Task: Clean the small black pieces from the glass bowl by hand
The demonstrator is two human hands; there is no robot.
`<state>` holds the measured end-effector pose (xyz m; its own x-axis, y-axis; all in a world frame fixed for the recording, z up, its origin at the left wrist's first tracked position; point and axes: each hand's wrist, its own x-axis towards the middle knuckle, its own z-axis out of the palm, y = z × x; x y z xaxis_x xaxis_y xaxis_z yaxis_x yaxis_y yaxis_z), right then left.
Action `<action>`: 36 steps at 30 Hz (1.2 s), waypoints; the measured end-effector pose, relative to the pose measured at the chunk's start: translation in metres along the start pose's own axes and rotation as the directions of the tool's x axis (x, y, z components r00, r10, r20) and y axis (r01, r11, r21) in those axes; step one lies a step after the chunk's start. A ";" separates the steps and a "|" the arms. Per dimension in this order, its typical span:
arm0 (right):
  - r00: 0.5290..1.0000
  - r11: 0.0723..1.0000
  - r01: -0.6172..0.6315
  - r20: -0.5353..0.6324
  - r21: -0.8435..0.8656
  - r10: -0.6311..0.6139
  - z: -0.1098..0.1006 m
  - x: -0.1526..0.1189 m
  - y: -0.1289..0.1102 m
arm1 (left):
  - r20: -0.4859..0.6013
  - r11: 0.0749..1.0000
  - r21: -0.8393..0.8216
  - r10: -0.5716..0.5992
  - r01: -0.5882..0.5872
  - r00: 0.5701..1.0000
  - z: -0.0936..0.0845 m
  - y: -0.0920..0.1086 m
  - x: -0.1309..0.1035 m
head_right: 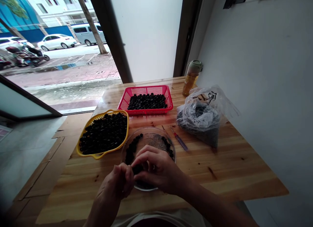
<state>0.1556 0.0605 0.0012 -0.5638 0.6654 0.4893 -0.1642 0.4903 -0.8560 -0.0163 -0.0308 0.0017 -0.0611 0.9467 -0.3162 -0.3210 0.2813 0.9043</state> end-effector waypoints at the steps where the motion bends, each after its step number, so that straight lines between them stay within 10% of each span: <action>1: 1.000 1.000 -0.016 0.004 0.018 0.016 0.001 -0.001 0.000 | -0.004 1.000 0.015 0.012 -0.012 1.000 0.000 -0.001 -0.001; 14: 0.993 0.991 -0.113 -0.041 -0.068 0.110 -0.005 0.007 0.003 | -0.091 0.988 0.103 0.128 -0.119 0.988 -0.013 -0.005 -0.004; 21: 0.957 0.812 -0.155 -0.290 -0.562 -0.018 -0.044 0.072 0.034 | -0.135 0.942 0.269 0.242 -0.200 0.961 -0.033 0.006 -0.009; 24: 0.925 0.755 -0.249 -0.381 -0.607 -0.002 -0.071 0.119 0.063 | -0.119 0.784 0.541 0.431 -0.306 0.894 -0.053 0.021 -0.005; 29: 0.908 0.683 -0.347 -0.412 -0.643 0.074 -0.094 0.161 0.091 | 0.052 0.191 0.951 0.677 -0.243 0.734 -0.089 0.066 0.024; 36: 0.975 0.735 -0.220 -0.157 -0.641 0.155 -0.051 0.106 0.054 | 0.302 -0.091 0.951 0.491 -0.296 0.818 -0.107 0.095 0.097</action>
<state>0.1286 0.1862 0.0151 -0.4487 0.8131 0.3708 0.5223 0.5752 -0.6295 -0.1535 0.0707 0.0259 0.0776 0.9593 0.2717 0.9460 -0.1569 0.2838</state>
